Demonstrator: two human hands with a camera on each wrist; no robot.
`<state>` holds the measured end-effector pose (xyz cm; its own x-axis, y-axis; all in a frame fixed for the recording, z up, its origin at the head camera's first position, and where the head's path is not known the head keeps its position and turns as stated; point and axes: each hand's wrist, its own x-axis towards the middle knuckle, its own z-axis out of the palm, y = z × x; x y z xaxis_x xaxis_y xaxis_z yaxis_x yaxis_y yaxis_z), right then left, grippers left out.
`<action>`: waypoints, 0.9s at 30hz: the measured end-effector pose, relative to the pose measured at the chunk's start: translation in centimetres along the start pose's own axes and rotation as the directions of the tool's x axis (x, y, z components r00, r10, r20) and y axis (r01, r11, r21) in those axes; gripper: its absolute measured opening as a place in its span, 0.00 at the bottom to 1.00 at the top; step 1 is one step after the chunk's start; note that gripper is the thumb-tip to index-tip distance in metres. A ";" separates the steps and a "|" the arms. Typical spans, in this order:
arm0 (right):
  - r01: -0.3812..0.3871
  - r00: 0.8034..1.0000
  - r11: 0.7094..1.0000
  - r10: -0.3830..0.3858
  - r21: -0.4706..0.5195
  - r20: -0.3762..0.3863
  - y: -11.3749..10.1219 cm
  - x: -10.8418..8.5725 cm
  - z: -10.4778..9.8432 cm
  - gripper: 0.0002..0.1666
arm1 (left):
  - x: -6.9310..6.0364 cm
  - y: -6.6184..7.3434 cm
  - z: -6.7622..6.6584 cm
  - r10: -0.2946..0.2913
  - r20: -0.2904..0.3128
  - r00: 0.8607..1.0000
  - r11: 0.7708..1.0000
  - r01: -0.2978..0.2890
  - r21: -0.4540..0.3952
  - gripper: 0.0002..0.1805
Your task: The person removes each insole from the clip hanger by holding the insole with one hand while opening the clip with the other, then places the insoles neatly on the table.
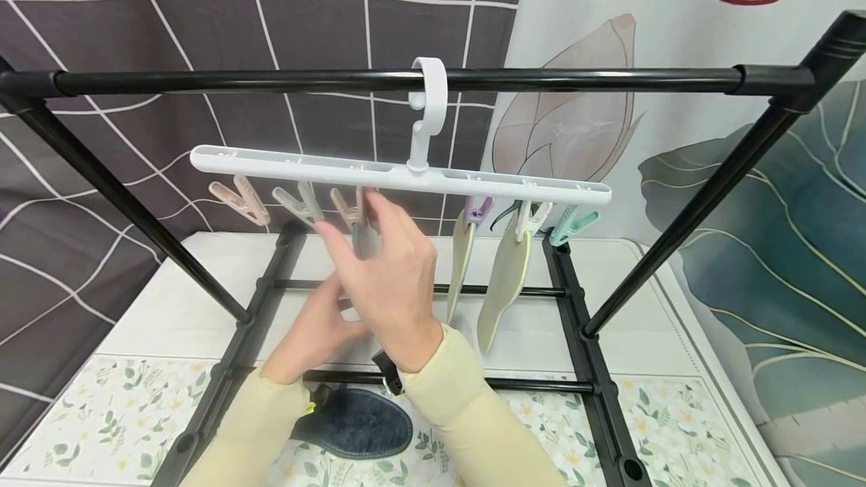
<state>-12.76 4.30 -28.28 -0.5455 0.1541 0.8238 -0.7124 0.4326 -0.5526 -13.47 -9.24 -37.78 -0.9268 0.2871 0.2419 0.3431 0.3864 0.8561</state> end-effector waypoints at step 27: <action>0.032 0.999 0.999 -0.031 0.032 -0.042 -0.5 0.1 0.1 0.19 | -0.1 -0.2 0.9 -0.009 -0.021 1.000 1.000 0.008 -0.029 0.41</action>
<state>-12.53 3.98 -27.94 -0.5044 0.1777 0.8450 -0.7432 0.4088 -0.5297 -13.27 -8.59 -38.37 -0.9329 0.2648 0.2442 0.3310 0.3630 0.8710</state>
